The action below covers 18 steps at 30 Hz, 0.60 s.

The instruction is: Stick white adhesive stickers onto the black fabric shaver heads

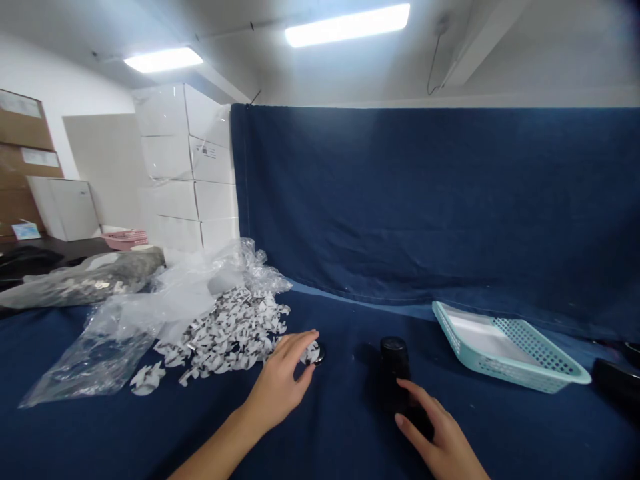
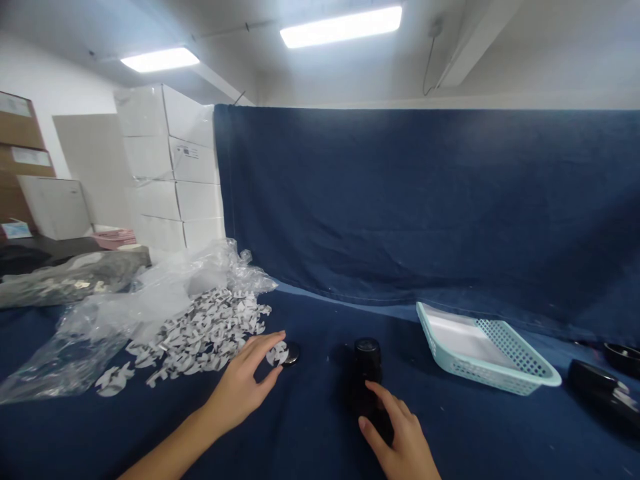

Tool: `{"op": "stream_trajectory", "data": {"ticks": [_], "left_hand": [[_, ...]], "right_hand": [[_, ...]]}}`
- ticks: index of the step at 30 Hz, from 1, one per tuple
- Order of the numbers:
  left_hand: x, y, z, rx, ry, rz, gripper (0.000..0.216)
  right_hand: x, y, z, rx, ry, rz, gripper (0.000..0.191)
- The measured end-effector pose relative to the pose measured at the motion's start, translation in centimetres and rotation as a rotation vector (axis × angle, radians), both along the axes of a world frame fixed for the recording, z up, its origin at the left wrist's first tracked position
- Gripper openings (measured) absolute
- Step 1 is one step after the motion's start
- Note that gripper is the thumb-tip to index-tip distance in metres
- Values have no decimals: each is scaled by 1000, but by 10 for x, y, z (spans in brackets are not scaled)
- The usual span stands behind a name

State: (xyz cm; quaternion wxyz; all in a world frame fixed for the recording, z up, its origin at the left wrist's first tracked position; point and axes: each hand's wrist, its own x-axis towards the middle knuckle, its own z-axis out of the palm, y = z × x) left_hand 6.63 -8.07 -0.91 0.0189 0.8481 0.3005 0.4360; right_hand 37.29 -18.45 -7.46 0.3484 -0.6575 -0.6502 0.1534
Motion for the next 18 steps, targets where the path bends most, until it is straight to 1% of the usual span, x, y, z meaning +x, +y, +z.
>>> {"op": "stream_trajectory", "data": {"ticks": [7, 12, 18], "left_hand": [[-1, 1, -2, -102, 30, -38, 59], [-1, -1, -2, -131, 53, -77, 60], [0, -1, -3, -190, 63, -132, 64]], "right_hand": [[-1, 0, 1, 24, -6, -2, 51], [-2, -2, 3, 15, -11, -10, 51], [-2, -2, 1, 27, -15, -16, 51]]}}
